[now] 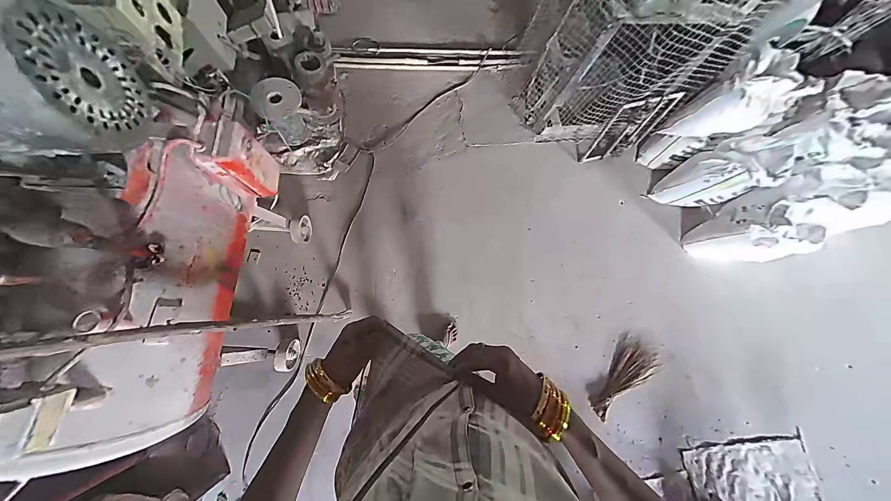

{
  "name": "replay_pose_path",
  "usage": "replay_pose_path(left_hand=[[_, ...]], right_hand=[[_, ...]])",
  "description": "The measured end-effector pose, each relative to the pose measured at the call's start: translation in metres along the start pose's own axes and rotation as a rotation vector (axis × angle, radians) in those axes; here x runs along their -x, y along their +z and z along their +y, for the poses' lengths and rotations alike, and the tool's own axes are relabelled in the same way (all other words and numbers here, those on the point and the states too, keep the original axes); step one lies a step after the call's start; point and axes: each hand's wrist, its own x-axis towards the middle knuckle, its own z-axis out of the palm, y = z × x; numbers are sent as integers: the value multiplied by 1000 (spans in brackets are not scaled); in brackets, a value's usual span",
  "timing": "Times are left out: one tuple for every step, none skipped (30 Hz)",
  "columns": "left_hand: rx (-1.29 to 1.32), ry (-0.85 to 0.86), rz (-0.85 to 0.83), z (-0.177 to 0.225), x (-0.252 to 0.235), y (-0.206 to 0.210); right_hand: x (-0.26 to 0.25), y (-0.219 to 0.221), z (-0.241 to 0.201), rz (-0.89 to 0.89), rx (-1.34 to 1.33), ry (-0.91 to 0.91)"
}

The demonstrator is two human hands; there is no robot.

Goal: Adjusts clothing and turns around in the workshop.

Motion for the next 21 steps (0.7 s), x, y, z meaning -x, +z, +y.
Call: replay_pose_path(left_hand=[[-32,-25,42,0,-14,9],[-108,-66,102,-1,-30,18],[-248,-126,162,0,-45,29],[-447,-194,180,1,-59,41],[-640,-268,125,1,-72,51],[-796,-327,31,1,-85,61],[-885,-331,-52,0,-95,73],[-915,-279,-113,-1,-101,84],[-902,-173,-158,-1,-105,94],[-845,-42,-199,-1,-109,103],[-756,44,-253,3,-112,112],[-661,61,-313,11,-116,122],[-591,55,-354,19,-120,130],[-575,63,-359,26,-125,133],[-595,87,-320,32,-131,132],[-623,115,-240,37,-140,127],[-645,125,-136,42,-150,117],[-663,103,-38,46,-160,104],[-676,48,32,52,-169,90],[-690,-20,66,59,-176,78],[-699,-92,63,65,-182,68]], right_hand=[[2,-11,6,3,-26,5],[3,-21,12,2,-60,20],[5,-32,17,3,-90,41],[7,-41,21,6,-107,57],[8,-50,26,8,-109,65],[9,-58,30,7,-95,59],[10,-67,34,9,-76,44],[11,-76,38,14,-57,30],[13,-85,42,12,-46,35],[16,-95,46,16,-39,46],[19,-103,52,36,-35,56],[22,-110,57,67,-36,62],[25,-116,61,95,-39,66],[28,-122,65,112,-48,67],[30,-129,69,119,-51,67],[30,-136,73,121,-44,66],[29,-143,77,123,-31,64],[29,-150,82,128,-19,65],[28,-158,87,131,-10,72],[27,-167,92,135,-10,83],[25,-176,99,136,-10,96]])
